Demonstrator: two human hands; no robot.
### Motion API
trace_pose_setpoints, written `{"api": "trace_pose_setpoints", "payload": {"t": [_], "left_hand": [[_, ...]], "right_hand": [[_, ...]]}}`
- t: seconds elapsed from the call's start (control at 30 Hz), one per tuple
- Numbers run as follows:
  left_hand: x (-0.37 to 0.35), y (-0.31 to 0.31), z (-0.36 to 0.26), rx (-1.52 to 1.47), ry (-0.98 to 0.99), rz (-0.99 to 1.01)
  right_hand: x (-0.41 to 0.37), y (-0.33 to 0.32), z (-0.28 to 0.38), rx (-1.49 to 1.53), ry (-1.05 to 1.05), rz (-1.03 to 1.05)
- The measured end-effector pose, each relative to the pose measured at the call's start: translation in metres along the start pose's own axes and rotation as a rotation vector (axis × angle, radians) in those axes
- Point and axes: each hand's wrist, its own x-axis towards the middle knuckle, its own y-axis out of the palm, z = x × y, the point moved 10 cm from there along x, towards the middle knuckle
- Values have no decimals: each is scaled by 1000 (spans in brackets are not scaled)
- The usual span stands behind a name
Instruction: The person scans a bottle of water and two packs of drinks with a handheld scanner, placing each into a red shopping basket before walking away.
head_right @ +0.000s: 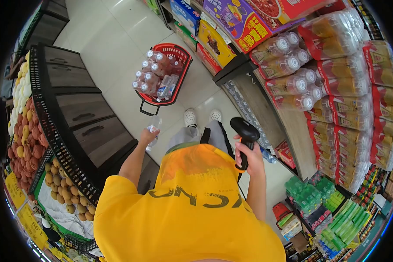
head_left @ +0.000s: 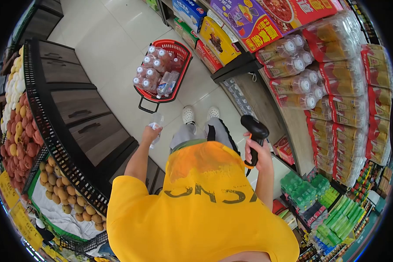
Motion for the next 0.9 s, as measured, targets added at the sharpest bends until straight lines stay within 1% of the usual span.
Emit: {"api": "trace_pose_setpoints", "payload": {"t": [0.07,0.17,0.27,0.37,0.4,0.47,0.57,0.63,0.67,0.77,0.9], "left_hand": [[14,4,-22,22,78,-92],[52,10,-63,148,156,-249],[75,-4,-120,195,183,-476],[113,-17,-168,138,346,-685],[125,-20,-182,163,365,-722],[154,-23,-202,195,355,-743],[191,-11,-207,272,300,-747],[199,-9,-211,343,288,-734],[203,-8,-211,343,257,-694],[212,-6,-210,357,290,-743],[222,-3,-206,294,289,-717]], "right_hand": [[1,-8,-12,-14,63,-41],[3,-27,-36,-30,152,-120],[1,-47,-65,-9,268,-226],[-1,-67,-94,2,331,-334],[-2,-72,-104,15,370,-372],[-1,-79,-119,14,419,-418],[-6,-93,-150,26,489,-468],[-6,-96,-162,15,544,-482],[-6,-96,-164,21,553,-486],[-5,-99,-171,41,578,-484],[0,-98,-173,55,574,-469]]}}
